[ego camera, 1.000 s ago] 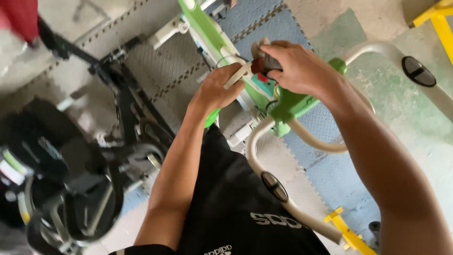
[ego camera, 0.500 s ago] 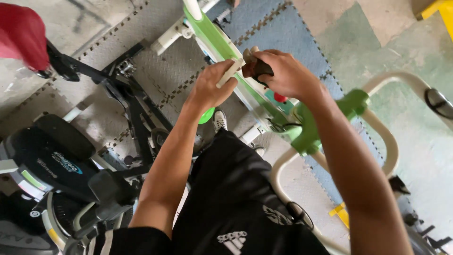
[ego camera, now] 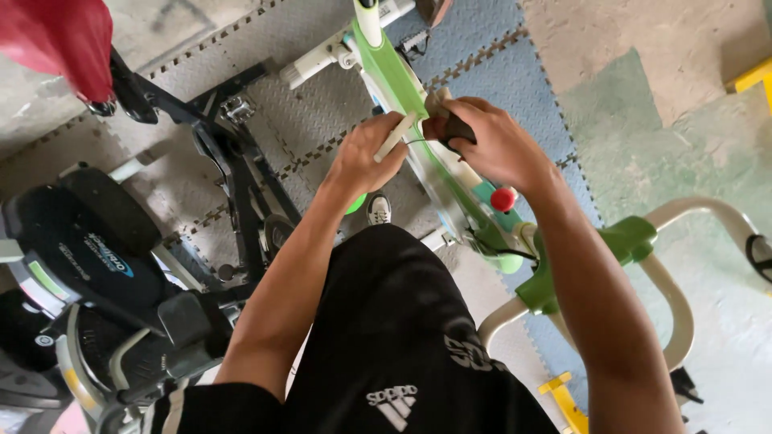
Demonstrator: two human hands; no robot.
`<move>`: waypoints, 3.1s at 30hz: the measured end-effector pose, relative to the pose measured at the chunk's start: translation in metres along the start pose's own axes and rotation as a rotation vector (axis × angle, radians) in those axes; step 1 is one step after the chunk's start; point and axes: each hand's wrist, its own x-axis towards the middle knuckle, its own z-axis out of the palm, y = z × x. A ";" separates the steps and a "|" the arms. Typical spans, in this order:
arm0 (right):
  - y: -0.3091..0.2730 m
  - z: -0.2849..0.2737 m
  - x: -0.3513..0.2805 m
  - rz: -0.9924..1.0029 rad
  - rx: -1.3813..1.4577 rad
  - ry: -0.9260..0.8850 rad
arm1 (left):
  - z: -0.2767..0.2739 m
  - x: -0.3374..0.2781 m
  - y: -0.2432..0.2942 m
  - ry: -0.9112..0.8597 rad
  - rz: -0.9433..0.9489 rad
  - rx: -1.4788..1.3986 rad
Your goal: Cleaning a stationary exercise bike using a spray bottle and a cloth.
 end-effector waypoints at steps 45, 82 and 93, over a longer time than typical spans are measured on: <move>0.060 -0.026 0.179 -0.386 -0.141 -0.194 | -0.046 0.040 -0.049 0.168 -0.117 0.378; 0.063 0.259 0.462 0.299 0.351 -0.038 | -0.257 0.095 -0.319 0.371 -0.373 -0.176; 0.166 0.343 0.510 0.341 0.401 -0.018 | -0.189 0.144 -0.410 0.402 -0.532 -0.293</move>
